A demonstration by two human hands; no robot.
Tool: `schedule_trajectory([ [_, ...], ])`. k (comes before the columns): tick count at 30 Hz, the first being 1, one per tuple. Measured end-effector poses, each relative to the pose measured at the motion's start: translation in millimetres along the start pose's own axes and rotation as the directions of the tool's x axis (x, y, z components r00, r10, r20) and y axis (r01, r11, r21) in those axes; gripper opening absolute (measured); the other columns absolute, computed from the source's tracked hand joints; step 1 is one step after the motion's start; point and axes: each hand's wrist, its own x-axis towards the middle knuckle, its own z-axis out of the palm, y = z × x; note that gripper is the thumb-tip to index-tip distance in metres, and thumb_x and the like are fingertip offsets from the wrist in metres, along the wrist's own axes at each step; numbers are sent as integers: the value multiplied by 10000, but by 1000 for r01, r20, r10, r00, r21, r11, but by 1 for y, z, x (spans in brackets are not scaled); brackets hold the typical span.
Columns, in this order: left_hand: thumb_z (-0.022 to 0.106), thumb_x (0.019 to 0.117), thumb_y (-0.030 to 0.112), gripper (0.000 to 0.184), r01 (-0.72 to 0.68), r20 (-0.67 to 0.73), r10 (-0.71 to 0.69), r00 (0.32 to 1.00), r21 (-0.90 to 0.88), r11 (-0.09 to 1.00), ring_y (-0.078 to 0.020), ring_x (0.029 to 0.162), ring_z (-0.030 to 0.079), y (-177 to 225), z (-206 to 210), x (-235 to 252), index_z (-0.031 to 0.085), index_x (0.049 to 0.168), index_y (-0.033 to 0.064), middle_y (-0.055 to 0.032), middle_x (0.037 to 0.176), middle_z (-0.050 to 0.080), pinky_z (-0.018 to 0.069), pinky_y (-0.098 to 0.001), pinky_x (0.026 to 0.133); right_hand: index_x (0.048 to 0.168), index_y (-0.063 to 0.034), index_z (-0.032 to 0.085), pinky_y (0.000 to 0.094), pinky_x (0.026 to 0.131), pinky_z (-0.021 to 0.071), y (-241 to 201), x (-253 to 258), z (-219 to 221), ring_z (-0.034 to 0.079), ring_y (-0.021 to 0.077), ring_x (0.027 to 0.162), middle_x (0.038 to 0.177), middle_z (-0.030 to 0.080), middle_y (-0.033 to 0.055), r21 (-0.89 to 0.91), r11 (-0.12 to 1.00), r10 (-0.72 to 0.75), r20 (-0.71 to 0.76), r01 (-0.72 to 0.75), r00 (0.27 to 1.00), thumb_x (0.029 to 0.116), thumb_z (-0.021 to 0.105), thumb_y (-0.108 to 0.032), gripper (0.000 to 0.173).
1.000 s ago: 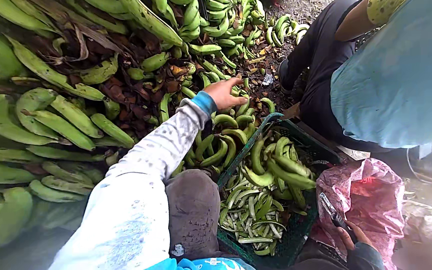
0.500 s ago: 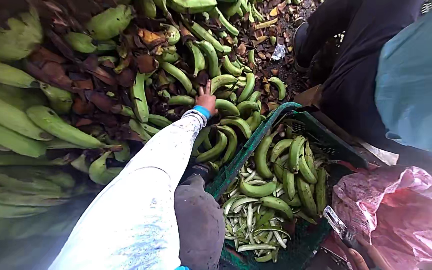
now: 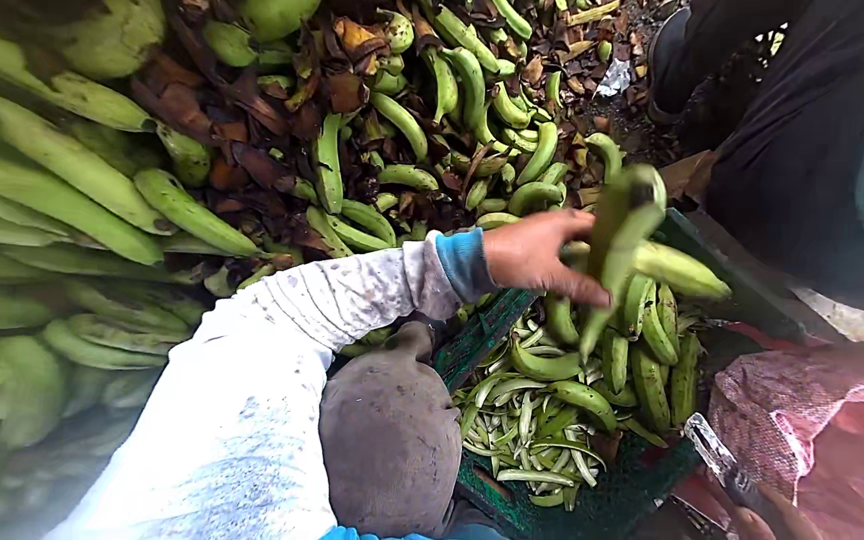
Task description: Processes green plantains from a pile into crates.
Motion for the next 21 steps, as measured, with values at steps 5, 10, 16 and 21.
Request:
schedule_trajectory([
  [5,767,874,125,739,98,122,-141,983,301,949,-319,1359,513,-40,-30,-2,437,1533,76,-169,1524,492,463,-517,1065,1233,82,666,504,925,541,4,-1,-4,692,438,1025,1121,697,324,-6,998,-62,-27,61,998,975,589,-412,562],
  [10,788,904,266,694,736,-490,-552,674,510,445,-575,1321,455,-177,-49,-35,480,1452,-27,-379,1452,439,416,-727,1014,1221,80,670,420,942,550,14,-1,2,699,351,1039,1117,705,291,10,998,-66,-23,66,998,982,603,-421,559],
  [16,797,865,191,663,729,-504,-529,683,517,449,-500,1322,495,-237,-21,-66,501,1416,-30,-315,1390,534,454,-662,1008,1308,128,600,398,1069,476,-46,12,-26,636,374,1206,1269,633,343,-32,986,169,189,-166,967,999,595,-250,489],
  [21,766,866,122,702,747,-520,-551,653,320,583,-533,1143,622,-226,-30,-69,425,1470,11,-327,1247,630,467,-730,934,1225,226,591,367,1028,497,-110,30,-43,659,404,1147,1202,646,380,-73,972,234,211,-223,949,946,603,-58,398],
])
